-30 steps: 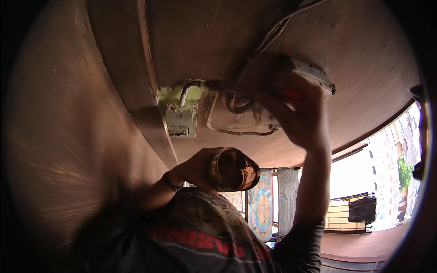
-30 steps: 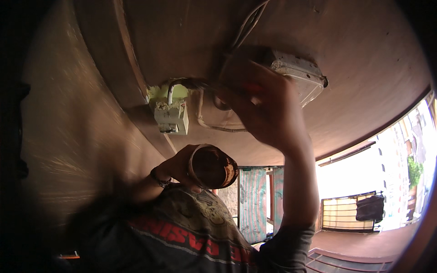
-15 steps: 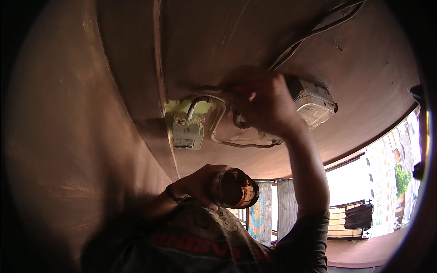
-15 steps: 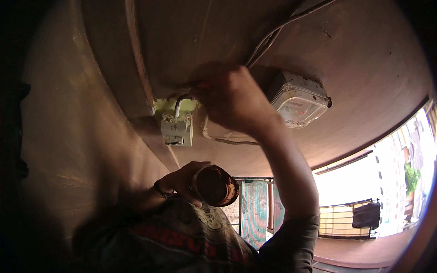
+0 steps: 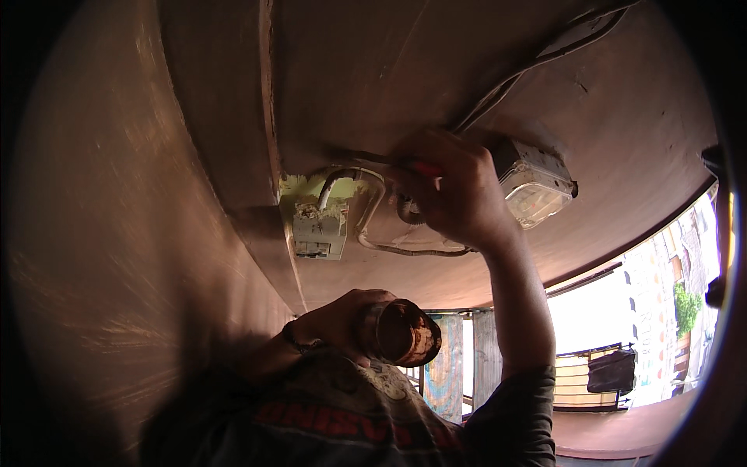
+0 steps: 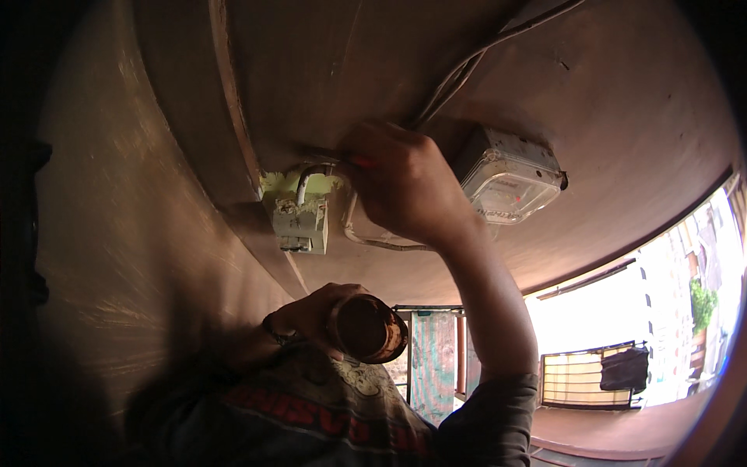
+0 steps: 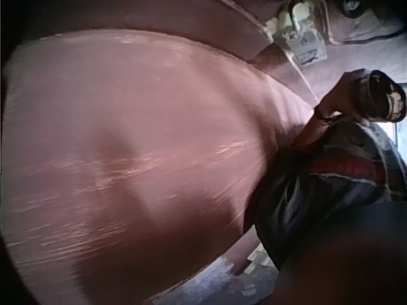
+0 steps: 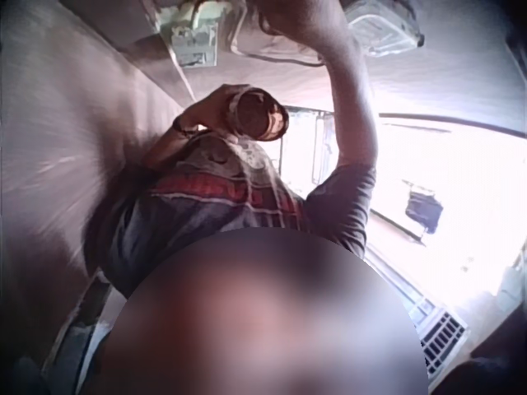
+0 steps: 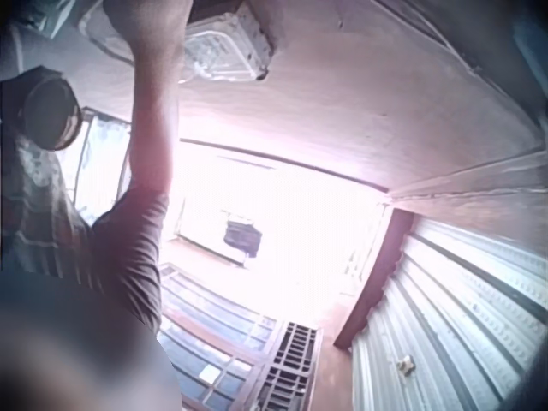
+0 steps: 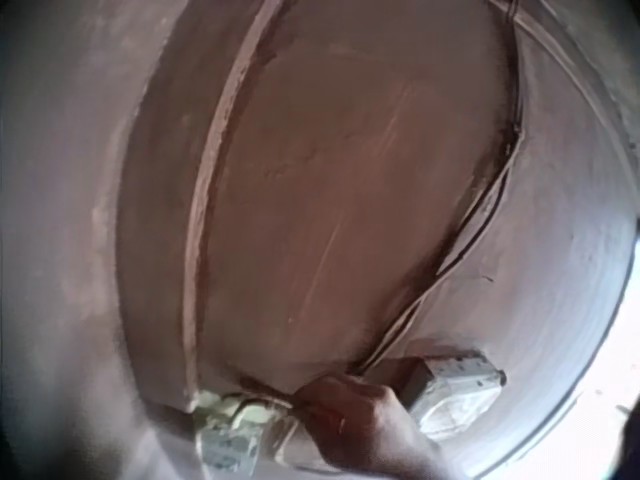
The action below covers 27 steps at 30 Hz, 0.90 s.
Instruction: The person applies a brown paste-like sealant from a small container onto the ceiling around an electrical meter and conduit using a small putty knife. They repeatedly dip the tool into the container and spread the material over the junctions and edges of the meter box.
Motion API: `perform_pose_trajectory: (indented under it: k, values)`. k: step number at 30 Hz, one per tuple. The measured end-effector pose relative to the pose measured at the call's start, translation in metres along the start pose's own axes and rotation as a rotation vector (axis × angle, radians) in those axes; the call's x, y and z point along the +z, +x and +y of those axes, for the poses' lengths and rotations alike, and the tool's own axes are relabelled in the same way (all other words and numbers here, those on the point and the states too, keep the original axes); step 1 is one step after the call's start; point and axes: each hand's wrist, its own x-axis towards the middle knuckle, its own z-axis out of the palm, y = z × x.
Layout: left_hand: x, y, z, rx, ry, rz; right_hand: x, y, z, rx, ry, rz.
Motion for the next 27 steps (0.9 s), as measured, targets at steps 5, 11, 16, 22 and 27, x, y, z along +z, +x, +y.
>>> perform_pose_trajectory:
  k: [5, 11, 16, 22, 27]
  values:
    - [-0.001, -0.003, 0.001, 0.015, 0.048, 0.022, -0.023, -0.021, -0.002, 0.208, 0.069, 0.133]
    - [-0.001, -0.009, -0.002, -0.048, -0.012, 0.062, -0.039, -0.070, -0.027, 0.457, 0.340, 0.472]
    - [0.008, -0.007, -0.012, -0.012, 0.069, 0.127, -0.054, -0.147, -0.038, 0.563, 0.409, 0.577]
    - [0.042, 0.011, -0.034, -0.112, 0.203, -0.028, -0.077, -0.244, -0.041, 0.832, 0.289, 0.801]
    - [0.087, 0.045, -0.053, 0.059, 0.114, -0.093, -0.124, -0.301, -0.051, 0.873, 0.114, 0.865]
